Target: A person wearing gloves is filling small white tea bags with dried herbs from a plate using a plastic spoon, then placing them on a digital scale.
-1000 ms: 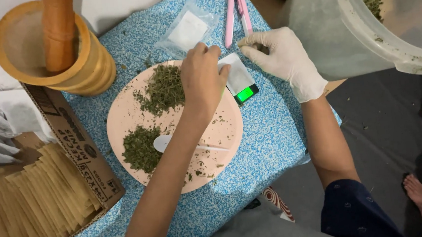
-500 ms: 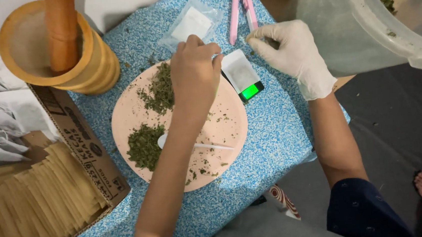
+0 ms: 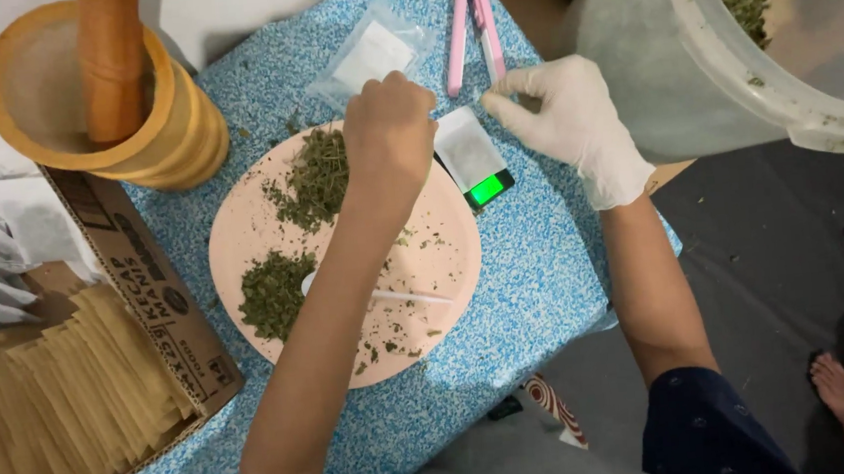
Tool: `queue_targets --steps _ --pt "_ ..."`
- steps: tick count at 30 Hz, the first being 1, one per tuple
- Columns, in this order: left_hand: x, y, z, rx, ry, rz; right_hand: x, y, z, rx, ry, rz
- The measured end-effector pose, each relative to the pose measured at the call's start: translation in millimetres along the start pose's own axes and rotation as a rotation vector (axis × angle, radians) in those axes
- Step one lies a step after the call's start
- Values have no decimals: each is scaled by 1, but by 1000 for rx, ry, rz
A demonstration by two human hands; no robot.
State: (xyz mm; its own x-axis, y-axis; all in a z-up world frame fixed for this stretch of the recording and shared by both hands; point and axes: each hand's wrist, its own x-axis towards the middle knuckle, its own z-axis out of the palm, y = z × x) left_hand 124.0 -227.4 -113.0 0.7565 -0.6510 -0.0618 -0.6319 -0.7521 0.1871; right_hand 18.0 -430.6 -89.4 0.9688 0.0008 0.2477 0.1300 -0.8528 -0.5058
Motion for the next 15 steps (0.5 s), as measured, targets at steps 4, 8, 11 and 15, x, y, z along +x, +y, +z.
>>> queue_targets --steps 4,8,11,15 --pt "-1 3 4 -76 -51 -56 -4 0 2 0 3 -11" --pt "9 -2 16 -72 19 -36 0 1 -2 -21 6 0" --pt "7 -9 26 -93 42 -33 -1 -1 -1 -23 -8 26" --pt "4 -11 31 -102 113 -3 -1 -1 -1 -15 21 4"
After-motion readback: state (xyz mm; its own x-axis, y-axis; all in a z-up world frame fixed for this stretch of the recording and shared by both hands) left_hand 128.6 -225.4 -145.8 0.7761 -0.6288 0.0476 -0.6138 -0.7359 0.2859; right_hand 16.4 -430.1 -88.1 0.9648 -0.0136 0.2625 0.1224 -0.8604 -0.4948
